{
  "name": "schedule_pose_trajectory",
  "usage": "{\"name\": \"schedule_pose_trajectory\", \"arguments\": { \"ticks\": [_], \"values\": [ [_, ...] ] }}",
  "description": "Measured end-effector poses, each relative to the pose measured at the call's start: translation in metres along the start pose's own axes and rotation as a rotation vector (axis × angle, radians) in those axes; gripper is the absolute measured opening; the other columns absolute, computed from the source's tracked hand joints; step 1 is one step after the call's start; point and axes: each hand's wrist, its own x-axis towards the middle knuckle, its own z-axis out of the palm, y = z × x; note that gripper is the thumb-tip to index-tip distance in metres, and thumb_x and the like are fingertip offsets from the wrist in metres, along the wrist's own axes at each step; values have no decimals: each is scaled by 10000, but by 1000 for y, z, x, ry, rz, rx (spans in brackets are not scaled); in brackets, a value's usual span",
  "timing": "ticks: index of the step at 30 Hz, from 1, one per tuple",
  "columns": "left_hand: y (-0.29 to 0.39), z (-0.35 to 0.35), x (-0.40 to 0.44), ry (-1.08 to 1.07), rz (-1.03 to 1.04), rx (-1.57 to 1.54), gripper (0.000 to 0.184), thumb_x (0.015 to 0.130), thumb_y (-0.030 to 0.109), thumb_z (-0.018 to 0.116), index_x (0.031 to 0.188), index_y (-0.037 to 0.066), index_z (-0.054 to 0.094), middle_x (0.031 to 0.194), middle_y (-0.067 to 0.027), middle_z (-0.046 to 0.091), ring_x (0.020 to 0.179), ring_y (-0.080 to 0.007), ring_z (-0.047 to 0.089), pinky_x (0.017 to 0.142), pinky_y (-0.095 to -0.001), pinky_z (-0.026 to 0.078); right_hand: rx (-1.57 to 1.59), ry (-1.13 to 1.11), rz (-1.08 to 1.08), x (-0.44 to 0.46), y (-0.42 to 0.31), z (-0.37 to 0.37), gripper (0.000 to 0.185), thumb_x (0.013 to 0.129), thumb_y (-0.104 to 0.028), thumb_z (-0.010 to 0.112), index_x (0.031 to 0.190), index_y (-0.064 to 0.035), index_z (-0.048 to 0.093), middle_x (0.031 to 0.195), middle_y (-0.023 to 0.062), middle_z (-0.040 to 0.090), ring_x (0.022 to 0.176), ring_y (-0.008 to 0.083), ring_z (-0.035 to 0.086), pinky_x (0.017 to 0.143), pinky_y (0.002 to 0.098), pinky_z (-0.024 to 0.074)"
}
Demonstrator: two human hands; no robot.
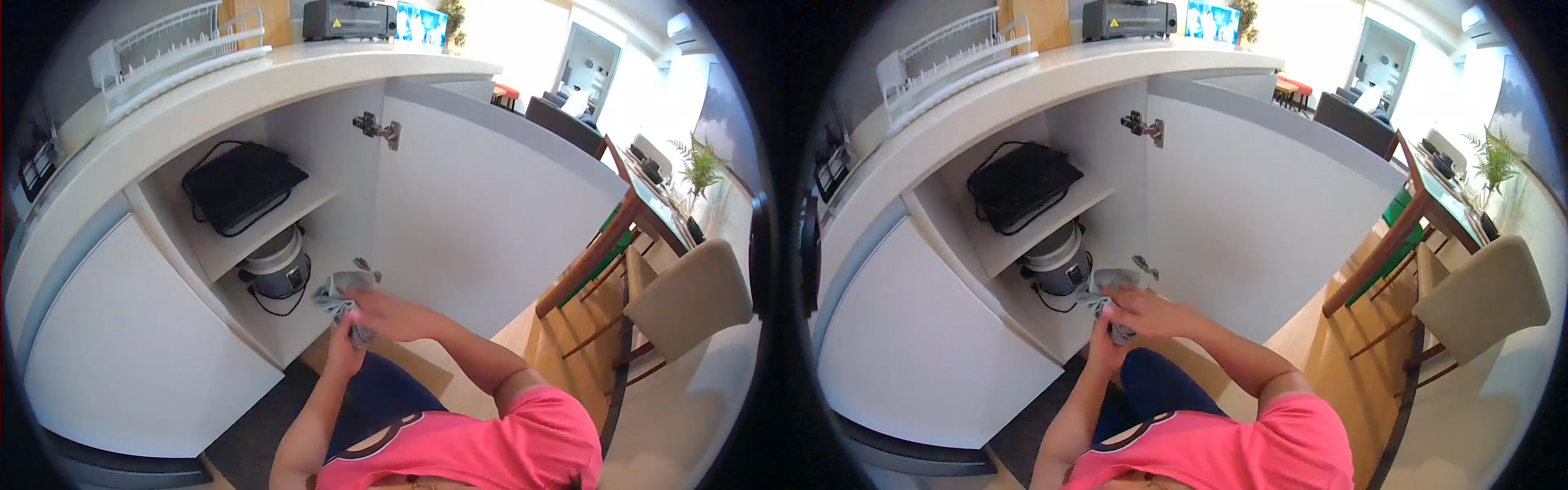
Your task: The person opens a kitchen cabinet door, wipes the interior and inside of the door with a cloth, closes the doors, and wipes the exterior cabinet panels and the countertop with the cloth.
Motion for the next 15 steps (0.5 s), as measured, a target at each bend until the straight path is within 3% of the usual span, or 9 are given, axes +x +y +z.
{"name": "schedule_pose_trajectory", "arguments": {
  "ticks": [2, 5, 7, 8, 9, 10, 11, 14, 15],
  "values": [
    [9, 12, 1, 1, -79, -113, 434, 922, 346, 434, 1241, 52, 413, 1200, -101, 509, 1113, -252, 498, 943, -395, 399, -751, 128, -337, -8, 4, -22, 475, 839, -375, 567, 1187, -58, 505, 1218, 156, 496, 1172, 293, 429, 976, 388, 338],
    [37, 36, 3, 72, -66, -8, 317, 919, 256, 450, 1133, 29, 503, 1075, -81, 583, 970, -197, 582, 874, -349, 453, -793, 663, -257, -38, -41, -119, 385, 762, -165, 667, 1115, -67, 550, 1177, 143, 527, 1155, 301, 447, 987, 429, 326],
    [58, 65, 9, 105, -13, 103, 336, 904, 263, 443, 1114, 15, 527, 1083, -74, 582, 989, -182, 568, 867, -326, 444, -1154, 1032, -349, -64, -67, -194, 276, 781, -212, 629, 1013, -66, 602, 1086, 146, 577, 1097, 306, 493, 948, 420, 355],
    [66, 80, 19, 84, 65, 174, 357, 896, 282, 441, 1119, 17, 531, 1083, -64, 580, 982, -170, 562, 871, -320, 429, -1240, 1139, -143, -79, -75, -230, 265, 810, -235, 600, 1015, -68, 612, 1075, 142, 590, 1077, 304, 513, 936, 402, 366],
    [73, 95, 36, 64, 137, 245, 379, 888, 300, 440, 1123, 18, 536, 1083, -55, 578, 975, -157, 555, 875, -314, 415, -1352, 1199, 9, -91, -86, -251, 278, 846, -301, 544, 989, -77, 626, 1088, 149, 591, 1072, 303, 524, 929, 400, 373],
    [78, 109, 62, -13, 200, 330, 427, 874, 349, 459, 1128, 15, 541, 1071, -40, 577, 971, -148, 532, 880, -305, 379, -1774, 1092, 100, -106, -77, -278, 413, 891, -435, 418, 968, -93, 635, 1097, 171, 586, 1031, 310, 555, 881, 416, 413],
    [90, 140, 73, 5, 314, 469, 439, 862, 357, 470, 1102, -2, 550, 1076, -47, 566, 973, -159, 513, 878, -301, 357, -1574, 1149, 233, -117, -60, -299, 545, 901, -528, 301, 948, -103, 639, 1016, 193, 612, 946, 329, 595, 815, 442, 450],
    [108, 205, 148, -46, 598, 698, 479, 846, 347, 468, 1160, -14, 488, 1192, -186, 493, 1131, -288, 423, 957, -338, 303, -1310, 875, 549, -137, -57, -293, 607, 906, -554, 233, 913, -98, 634, 877, 196, 638, 843, 358, 618, 743, 466, 473],
    [105, 220, 182, -22, 681, 733, 507, 844, 336, 471, 1219, -4, 448, 1255, -227, 443, 1198, -337, 376, 997, -359, 276, -1416, 921, 530, -140, -61, -281, 591, 908, -541, 251, 851, -82, 618, 772, 198, 635, 782, 373, 621, 706, 481, 476]
  ]
}}
